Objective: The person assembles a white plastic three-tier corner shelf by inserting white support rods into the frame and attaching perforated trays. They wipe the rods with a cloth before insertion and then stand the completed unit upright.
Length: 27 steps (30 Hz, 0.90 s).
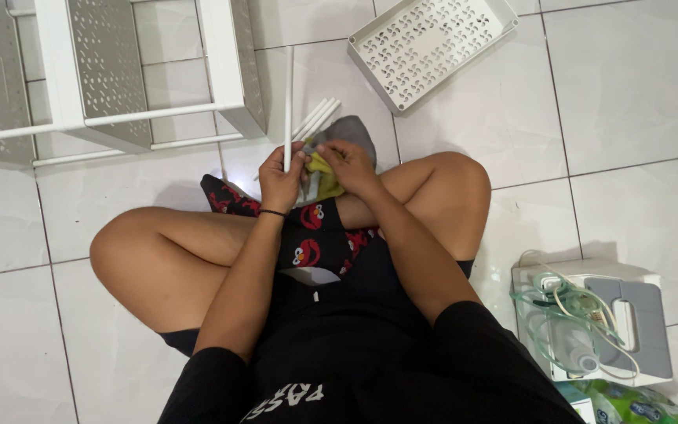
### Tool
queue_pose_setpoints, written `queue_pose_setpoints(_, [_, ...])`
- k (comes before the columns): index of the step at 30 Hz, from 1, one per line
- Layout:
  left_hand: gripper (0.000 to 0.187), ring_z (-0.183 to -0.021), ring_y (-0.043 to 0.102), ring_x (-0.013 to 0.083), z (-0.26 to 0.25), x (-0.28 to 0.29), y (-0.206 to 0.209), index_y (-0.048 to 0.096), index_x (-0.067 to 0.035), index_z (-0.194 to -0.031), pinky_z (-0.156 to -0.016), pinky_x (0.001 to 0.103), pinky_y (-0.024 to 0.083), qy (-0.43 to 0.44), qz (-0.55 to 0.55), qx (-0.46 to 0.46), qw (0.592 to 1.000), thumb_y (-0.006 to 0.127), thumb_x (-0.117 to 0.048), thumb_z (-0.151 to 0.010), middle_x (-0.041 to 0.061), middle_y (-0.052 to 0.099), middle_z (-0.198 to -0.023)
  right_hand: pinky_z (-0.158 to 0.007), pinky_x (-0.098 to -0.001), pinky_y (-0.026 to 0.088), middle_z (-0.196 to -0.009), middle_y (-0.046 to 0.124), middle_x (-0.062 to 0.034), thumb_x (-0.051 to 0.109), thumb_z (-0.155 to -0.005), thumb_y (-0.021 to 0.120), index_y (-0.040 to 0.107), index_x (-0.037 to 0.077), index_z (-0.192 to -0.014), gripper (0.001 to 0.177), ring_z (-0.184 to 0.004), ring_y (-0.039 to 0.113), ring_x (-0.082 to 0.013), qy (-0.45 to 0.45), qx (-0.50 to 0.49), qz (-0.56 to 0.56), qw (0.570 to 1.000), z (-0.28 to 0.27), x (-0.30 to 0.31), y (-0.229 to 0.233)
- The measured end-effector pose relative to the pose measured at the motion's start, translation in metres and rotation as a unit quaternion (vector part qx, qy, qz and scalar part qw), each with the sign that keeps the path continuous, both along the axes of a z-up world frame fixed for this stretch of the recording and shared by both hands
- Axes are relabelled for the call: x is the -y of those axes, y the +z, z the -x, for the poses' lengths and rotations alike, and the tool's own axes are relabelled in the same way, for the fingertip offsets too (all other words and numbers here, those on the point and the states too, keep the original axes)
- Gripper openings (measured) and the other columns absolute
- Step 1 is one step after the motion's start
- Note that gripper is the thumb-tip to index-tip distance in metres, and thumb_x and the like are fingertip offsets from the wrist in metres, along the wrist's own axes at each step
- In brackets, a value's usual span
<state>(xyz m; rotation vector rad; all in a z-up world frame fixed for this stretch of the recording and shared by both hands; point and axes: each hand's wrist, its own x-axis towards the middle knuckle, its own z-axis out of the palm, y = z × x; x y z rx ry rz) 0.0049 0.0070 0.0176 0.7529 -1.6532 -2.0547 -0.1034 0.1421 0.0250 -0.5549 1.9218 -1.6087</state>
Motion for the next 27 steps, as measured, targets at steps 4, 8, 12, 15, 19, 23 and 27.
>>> queue_pose_setpoints(4, [0.024, -0.059, 0.056, 0.0055, -0.001, 0.002, -0.007, 0.066, -0.001, -0.123, -0.053, 0.022, 0.046, 0.011, 0.022, 0.036, 0.999, 0.064, -0.008, -0.100, 0.003, 0.070, -0.085, -0.074, -0.0278, 0.053, -0.092, 0.072, -0.0082, 0.024, -0.099, 0.069, 0.076, 0.000, -0.103, 0.025, -0.082, 0.067, -0.0137, -0.083, -0.161, 0.011, 0.983, 0.003, -0.001, 0.001])
queue_pose_setpoints(8, [0.038, -0.064, 0.053, 0.0045, -0.005, 0.004, -0.017, 0.056, -0.005, -0.141, -0.056, 0.021, 0.045, -0.052, 0.002, 0.004, 0.999, 0.053, -0.012, -0.104, 0.002, 0.065, -0.086, -0.076, -0.0307, 0.054, -0.088, 0.070, -0.0110, 0.025, -0.099, 0.072, 0.072, -0.004, -0.097, 0.029, -0.082, 0.067, -0.0182, -0.201, -0.150, -0.042, 0.967, 0.012, -0.001, -0.003])
queue_pose_setpoints(12, [0.044, -0.064, 0.054, 0.0053, -0.006, 0.003, -0.016, 0.049, -0.005, -0.149, -0.054, 0.021, 0.043, -0.133, -0.045, -0.007, 0.990, 0.043, -0.011, -0.106, 0.003, 0.064, -0.091, -0.064, -0.0362, 0.042, -0.095, 0.069, -0.0112, 0.027, -0.102, 0.068, 0.072, -0.004, -0.113, 0.034, -0.078, 0.059, -0.0207, -0.233, 0.286, 0.123, 0.921, 0.025, -0.006, -0.007])
queue_pose_setpoints(15, [0.042, -0.065, 0.059, 0.0055, -0.007, -0.007, -0.008, 0.046, -0.003, -0.149, -0.054, 0.021, 0.045, -0.181, 0.006, 0.012, 0.983, 0.046, -0.012, -0.107, 0.000, 0.067, -0.097, -0.086, -0.0378, 0.059, -0.108, 0.070, -0.0152, 0.027, -0.100, 0.063, 0.063, -0.006, -0.118, 0.037, -0.095, 0.069, -0.0234, -0.225, 0.381, 0.275, 0.853, 0.032, -0.016, -0.009])
queue_pose_setpoints(19, [0.041, -0.056, 0.048, 0.0043, -0.007, -0.024, -0.001, 0.054, 0.000, -0.145, -0.050, 0.020, 0.039, -0.153, -0.009, -0.009, 0.988, 0.052, -0.018, -0.109, 0.000, 0.062, -0.082, -0.098, -0.0377, 0.057, -0.119, 0.068, -0.0171, 0.011, -0.091, 0.060, 0.060, -0.005, -0.129, 0.041, -0.107, 0.069, -0.0261, -0.018, 0.441, 0.401, 0.803, 0.030, -0.021, -0.010])
queue_pose_setpoints(23, [0.035, -0.055, 0.041, 0.0017, -0.009, -0.019, -0.004, 0.063, -0.001, -0.135, -0.048, 0.019, 0.034, -0.163, -0.014, 0.020, 0.986, 0.052, -0.022, -0.110, -0.003, 0.053, -0.073, -0.099, -0.0341, 0.055, -0.124, 0.067, -0.0112, -0.004, -0.096, 0.060, 0.057, 0.000, -0.135, 0.040, -0.111, 0.067, -0.0208, 0.015, 0.349, 0.266, 0.898, 0.017, -0.012, -0.016])
queue_pose_setpoints(27, [0.037, -0.057, 0.047, 0.0070, -0.017, -0.006, -0.016, 0.064, 0.003, -0.106, -0.052, 0.025, 0.041, -0.190, 0.030, 0.076, 0.978, 0.049, -0.030, -0.114, 0.001, 0.054, -0.070, -0.099, -0.0287, 0.052, -0.123, 0.068, -0.0079, -0.003, -0.101, 0.060, 0.057, 0.001, -0.138, 0.037, -0.112, 0.064, -0.0147, 0.074, 0.236, 0.174, 0.953, 0.010, -0.003, -0.039])
